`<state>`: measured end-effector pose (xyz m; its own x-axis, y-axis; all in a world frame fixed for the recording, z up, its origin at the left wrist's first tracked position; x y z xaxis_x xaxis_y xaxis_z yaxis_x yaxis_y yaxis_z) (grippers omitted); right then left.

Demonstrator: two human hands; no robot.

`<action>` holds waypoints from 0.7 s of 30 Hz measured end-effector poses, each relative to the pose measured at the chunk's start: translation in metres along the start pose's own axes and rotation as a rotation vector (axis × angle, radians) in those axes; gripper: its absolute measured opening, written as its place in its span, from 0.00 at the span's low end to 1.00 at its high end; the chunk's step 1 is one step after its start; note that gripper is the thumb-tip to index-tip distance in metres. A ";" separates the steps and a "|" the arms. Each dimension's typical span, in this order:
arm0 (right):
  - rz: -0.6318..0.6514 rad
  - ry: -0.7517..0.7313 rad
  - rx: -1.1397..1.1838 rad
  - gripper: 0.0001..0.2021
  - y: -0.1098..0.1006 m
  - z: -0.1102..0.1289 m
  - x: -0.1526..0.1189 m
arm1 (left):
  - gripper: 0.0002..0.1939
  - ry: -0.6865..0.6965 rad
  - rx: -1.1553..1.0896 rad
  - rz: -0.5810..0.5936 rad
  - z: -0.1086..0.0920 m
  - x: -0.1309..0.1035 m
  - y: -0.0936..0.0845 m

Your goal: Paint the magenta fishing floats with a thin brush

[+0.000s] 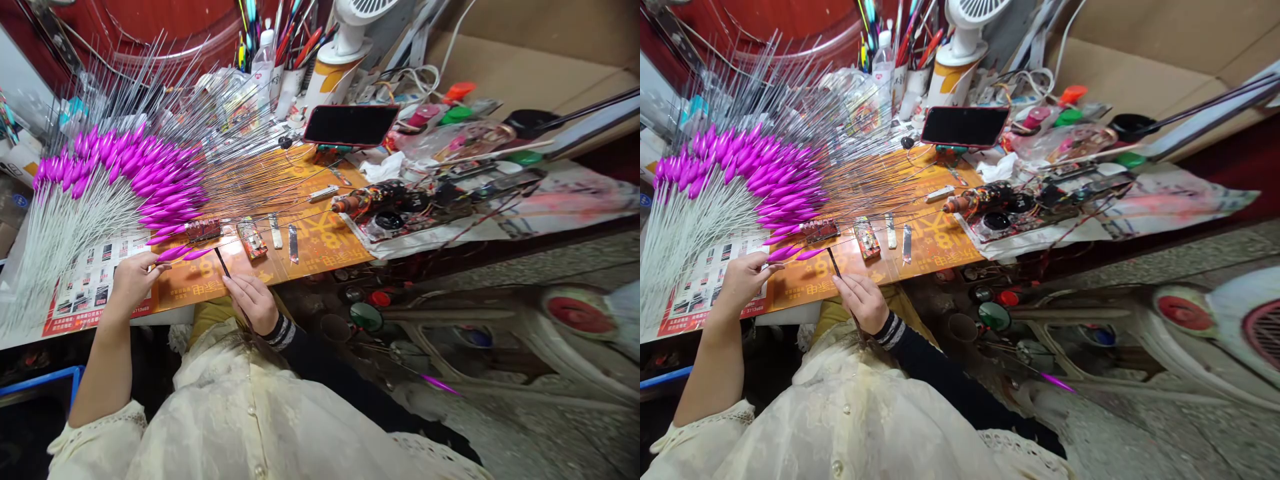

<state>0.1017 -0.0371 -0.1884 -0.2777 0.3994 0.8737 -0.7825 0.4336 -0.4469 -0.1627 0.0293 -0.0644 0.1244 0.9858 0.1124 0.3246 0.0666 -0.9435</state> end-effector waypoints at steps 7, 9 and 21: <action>-0.052 -0.022 0.000 0.33 0.002 0.000 0.001 | 0.12 0.017 -0.017 0.031 -0.002 0.001 0.002; -0.072 -0.032 -0.003 0.32 0.001 0.000 0.002 | 0.12 0.034 -0.005 0.026 -0.002 0.001 0.003; -0.044 -0.139 0.133 0.29 -0.013 -0.007 -0.019 | 0.13 0.209 0.201 -0.212 -0.040 -0.032 -0.054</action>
<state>0.1207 -0.0443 -0.2008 -0.3089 0.2628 0.9141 -0.8599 0.3336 -0.3865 -0.1468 -0.0122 -0.0041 0.2705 0.8955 0.3535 0.1751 0.3154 -0.9327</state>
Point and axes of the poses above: each hand's wrist, its own x-axis towards the middle knuckle, its own y-axis out of the palm, z = x × y, the point moved 2 cm from there along x, towards the middle knuckle, and after that the axes turned 8 degrees about -y, right-handed, at the moved point
